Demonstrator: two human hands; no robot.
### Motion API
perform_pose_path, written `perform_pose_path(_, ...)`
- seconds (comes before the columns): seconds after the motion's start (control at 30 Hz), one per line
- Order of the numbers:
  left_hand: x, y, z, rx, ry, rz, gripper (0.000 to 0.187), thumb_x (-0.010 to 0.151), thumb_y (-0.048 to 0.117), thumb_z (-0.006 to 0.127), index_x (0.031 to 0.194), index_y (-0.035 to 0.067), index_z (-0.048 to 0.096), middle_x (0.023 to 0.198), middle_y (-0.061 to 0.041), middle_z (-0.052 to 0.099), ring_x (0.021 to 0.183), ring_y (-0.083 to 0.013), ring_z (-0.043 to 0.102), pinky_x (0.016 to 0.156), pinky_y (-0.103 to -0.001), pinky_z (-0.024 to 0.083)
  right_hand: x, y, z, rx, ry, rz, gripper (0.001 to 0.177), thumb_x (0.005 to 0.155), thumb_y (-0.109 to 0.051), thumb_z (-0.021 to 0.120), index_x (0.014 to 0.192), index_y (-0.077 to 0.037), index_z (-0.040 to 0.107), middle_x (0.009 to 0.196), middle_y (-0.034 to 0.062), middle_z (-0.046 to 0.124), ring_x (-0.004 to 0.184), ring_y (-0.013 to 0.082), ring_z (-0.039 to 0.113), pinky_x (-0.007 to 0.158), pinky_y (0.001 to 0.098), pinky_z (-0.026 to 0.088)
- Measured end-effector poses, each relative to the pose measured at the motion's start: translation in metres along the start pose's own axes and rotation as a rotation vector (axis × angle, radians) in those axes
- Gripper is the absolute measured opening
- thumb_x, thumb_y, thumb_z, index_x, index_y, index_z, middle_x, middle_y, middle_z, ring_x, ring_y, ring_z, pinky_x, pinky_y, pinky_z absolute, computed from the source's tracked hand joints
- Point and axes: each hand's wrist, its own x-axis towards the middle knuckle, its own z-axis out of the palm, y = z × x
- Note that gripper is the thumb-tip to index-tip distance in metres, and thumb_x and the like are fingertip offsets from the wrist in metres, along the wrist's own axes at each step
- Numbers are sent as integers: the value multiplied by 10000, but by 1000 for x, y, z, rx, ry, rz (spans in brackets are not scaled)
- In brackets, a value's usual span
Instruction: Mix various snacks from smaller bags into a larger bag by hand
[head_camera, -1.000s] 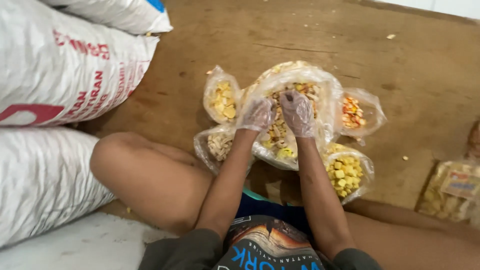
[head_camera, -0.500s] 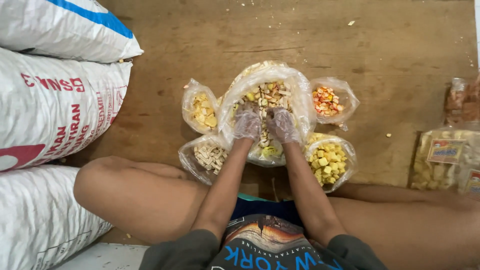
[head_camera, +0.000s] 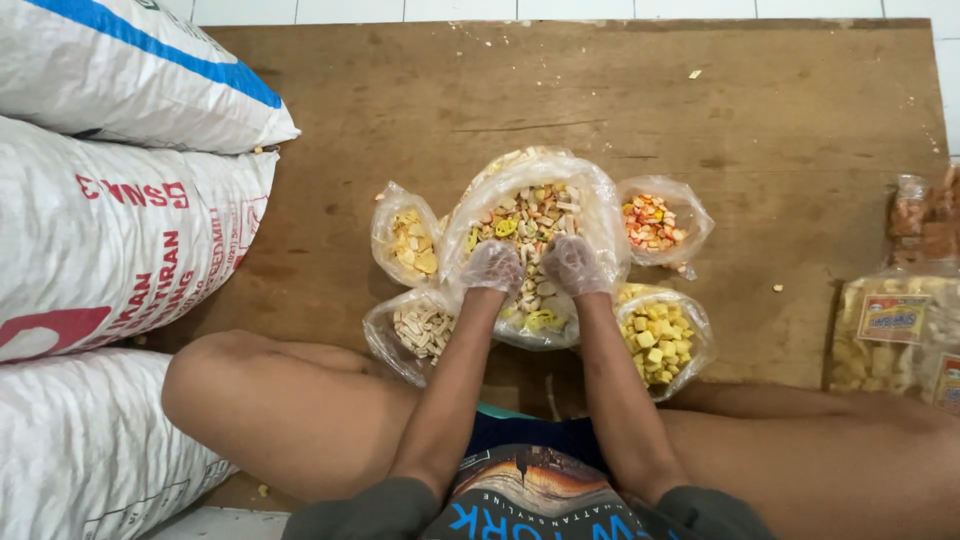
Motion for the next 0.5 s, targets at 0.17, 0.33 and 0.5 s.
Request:
perform_pose_path(0.17,-28,2,13,-232,51,-171,407,907,336,568,1295,230,503,1218,-41,561,1205,-283,580,969,-460,511,-58,-171,-207,-188,-904,234,517,1029,-576,433,964,-111,650,1471,104,556,1550,313,256,1308,561,24)
perform_pose_path(0.33,-22,12,15,-409,107,-304,491,909,376,568,1354,219,433,1299,-62,494,1260,-299,523,1012,-477,470,-51,-186,-202,-94,-813,294,492,998,-600,456,1003,-146,644,1460,109,563,1524,318,292,1285,552,73)
perform_pose_path(0.5,-10,17,19,-580,142,-440,582,910,416,568,1414,208,364,1380,-84,427,1315,-317,467,1055,-495,430,-48,-193,-186,38,-714,381,476,959,-631,485,1053,-189,637,1447,115,573,1492,324,336,1257,540,134)
